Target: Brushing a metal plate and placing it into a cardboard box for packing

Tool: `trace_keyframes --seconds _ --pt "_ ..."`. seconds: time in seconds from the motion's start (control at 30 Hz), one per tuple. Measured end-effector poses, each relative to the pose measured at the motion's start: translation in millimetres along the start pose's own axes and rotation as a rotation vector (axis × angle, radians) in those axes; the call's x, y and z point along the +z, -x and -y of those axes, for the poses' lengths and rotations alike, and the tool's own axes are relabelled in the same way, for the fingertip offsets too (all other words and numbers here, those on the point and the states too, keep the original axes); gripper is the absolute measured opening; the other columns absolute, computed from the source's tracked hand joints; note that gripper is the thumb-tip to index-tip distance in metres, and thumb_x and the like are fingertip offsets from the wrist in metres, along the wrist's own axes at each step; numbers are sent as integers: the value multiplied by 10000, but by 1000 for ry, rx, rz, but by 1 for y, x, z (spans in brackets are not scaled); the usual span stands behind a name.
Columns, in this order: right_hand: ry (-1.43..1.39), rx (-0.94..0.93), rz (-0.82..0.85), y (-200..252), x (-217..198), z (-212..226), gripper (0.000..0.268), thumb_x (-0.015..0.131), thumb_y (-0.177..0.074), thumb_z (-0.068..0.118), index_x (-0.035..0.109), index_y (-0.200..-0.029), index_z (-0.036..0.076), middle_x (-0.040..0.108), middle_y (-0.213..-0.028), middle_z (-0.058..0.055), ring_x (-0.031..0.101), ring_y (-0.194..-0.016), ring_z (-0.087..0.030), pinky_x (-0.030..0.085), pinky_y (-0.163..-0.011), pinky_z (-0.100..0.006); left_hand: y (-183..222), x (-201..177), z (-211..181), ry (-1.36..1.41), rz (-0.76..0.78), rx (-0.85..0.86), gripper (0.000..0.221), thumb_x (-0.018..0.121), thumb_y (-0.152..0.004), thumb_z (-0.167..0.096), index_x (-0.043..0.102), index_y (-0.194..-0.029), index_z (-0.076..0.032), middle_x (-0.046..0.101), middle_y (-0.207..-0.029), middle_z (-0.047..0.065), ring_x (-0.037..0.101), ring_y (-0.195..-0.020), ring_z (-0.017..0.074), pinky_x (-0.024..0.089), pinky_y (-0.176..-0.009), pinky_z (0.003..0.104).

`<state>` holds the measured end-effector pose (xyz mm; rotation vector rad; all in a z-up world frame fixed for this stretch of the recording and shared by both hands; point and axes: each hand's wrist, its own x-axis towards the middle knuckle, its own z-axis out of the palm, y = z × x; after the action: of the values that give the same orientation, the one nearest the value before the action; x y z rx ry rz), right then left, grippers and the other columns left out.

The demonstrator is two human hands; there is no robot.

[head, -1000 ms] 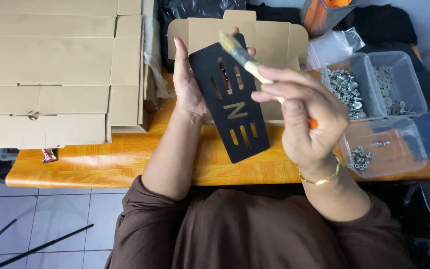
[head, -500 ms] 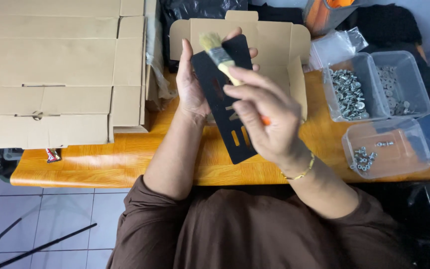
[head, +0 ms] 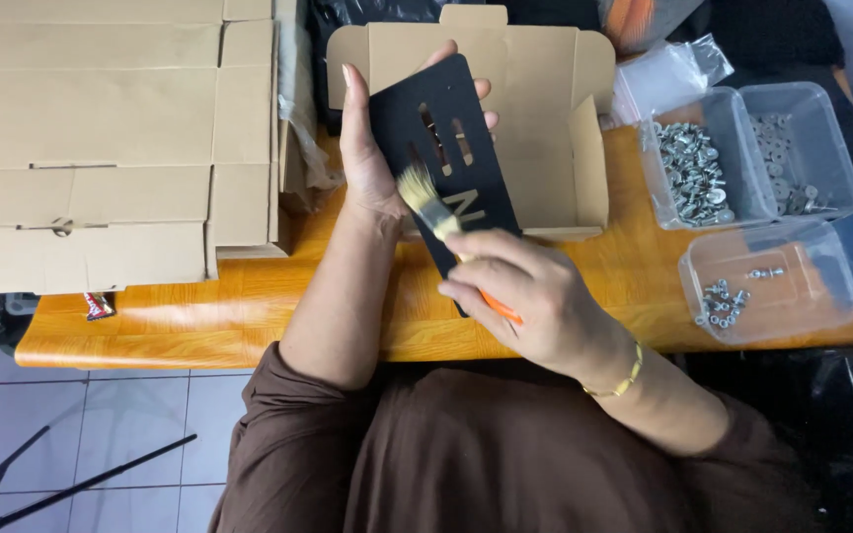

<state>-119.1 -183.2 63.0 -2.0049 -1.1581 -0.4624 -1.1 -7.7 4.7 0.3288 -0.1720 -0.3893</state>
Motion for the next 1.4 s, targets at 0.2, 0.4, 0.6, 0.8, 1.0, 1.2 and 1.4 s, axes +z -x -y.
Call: trace_keyframes --seconds 0.2,0.4,0.6,0.8,1.0,1.2,1.4 --pt "-103 399 378 54 -42 5 142 715 -923 176 728 -898 37 743 -890 -45 713 -737 -157 543 -712 -314 -2 -7 1 -21 8 -16 939 566 -827 -734 511 -1512 -93 660 -1323 269 704 -1095 425 567 -1000 549" --pt "45 154 -119 25 -62 7 117 710 -931 74 714 -964 -38 740 -1070 -224 735 -817 -208 573 -678 -232 -4 -10 0 -12 33 -22 940 563 -833 -732 494 -1524 -98 660 -1332 269 701 -1104 445 564 -1013 559" --pt "-7 17 -159 -8 -24 -36 172 647 -1017 -11 649 -1097 -163 619 -1277 -350 757 -1053 -429 662 -942 -389 3 0 0 -38 63 14 945 578 -840 -718 516 -1516 -61 641 -1362 319 688 -1163 415 552 -1064 561" --pt "88 175 60 41 -34 -5 135 680 -944 39 714 -950 -91 718 -1037 -189 740 -877 -242 621 -858 -301 -2 -12 0 -14 96 9 910 559 -880 -717 481 -1534 -89 662 -1341 251 693 -1131 429 548 -1046 566" --pt "42 521 143 57 -72 14 66 720 -892 80 763 -910 32 801 -916 -32 765 -817 -130 563 -751 -246 -4 -12 0 -11 77 -16 936 569 -851 -722 485 -1536 -88 653 -1351 270 695 -1132 438 557 -1048 560" --pt "44 139 -183 20 -54 8 149 651 -972 30 684 -993 -114 699 -1158 -302 753 -1021 -380 621 -898 -372 -4 -13 1 -23 79 -6 972 583 -835 -713 469 -1543 -57 643 -1352 305 705 -1116 446 564 -1073 551" --pt "44 96 -119 12 -27 -21 116 649 -1006 -33 699 -1058 -124 637 -1251 -295 691 -1159 -396 568 -1045 -407 0 -10 -2 -39 126 1 958 541 -865 -740 473 -1558 -81 652 -1369 275 695 -1173 448 574 -1031 607"
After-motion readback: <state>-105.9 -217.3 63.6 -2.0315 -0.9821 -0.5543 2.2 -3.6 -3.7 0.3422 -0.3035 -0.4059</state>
